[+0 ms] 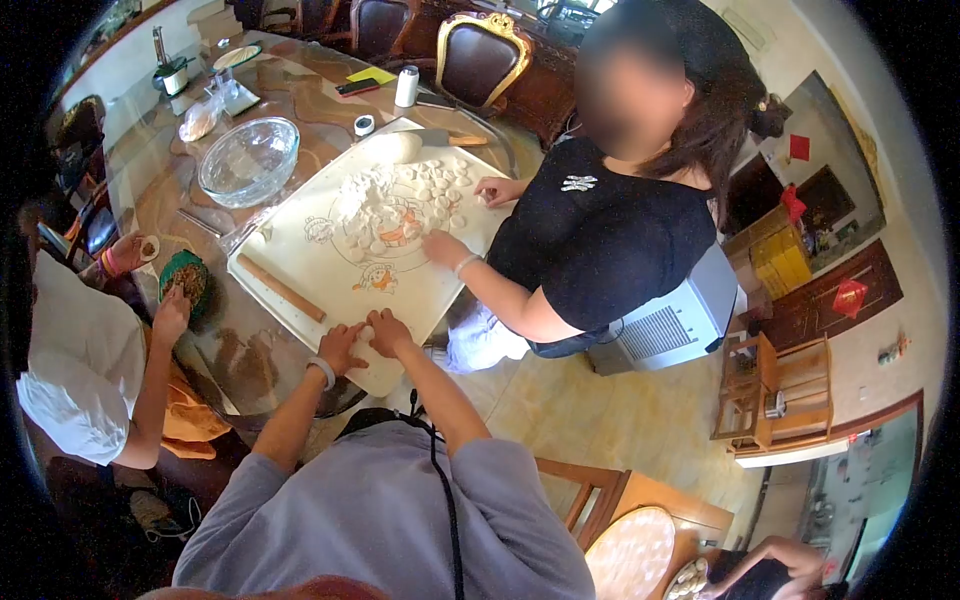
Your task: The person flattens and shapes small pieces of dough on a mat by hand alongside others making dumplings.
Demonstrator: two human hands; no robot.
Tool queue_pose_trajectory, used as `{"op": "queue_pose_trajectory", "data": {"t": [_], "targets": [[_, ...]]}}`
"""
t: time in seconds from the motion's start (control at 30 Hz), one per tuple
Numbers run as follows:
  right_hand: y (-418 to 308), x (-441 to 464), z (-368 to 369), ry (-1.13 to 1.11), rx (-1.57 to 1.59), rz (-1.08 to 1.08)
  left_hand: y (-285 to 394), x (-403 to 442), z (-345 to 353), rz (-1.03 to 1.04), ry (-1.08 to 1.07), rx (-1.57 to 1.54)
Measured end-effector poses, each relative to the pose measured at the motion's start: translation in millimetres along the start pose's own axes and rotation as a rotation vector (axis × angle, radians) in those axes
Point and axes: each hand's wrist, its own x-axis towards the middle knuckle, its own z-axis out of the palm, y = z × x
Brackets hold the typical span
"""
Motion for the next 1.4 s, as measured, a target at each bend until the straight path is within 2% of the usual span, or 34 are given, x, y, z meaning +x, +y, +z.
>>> {"op": "queue_pose_trajectory", "data": {"t": [0.1, 0.73, 1.4], "targets": [[1.7, 0.5, 4.2, 0.016, -0.015, -0.015, -3.9, -1.5, 1.4, 0.049, 0.035, -0.038], [5.8, 3.7, 3.3, -0.003, -0.047, -0.078, 0.6, -0.6, 0.6, 0.004, 0.012, 0.021], [3.8, 2.6, 3.8, 0.015, -0.063, -0.034, 3.2, -2.2, -2.8, -0.013, -0.018, -0.008]]}}
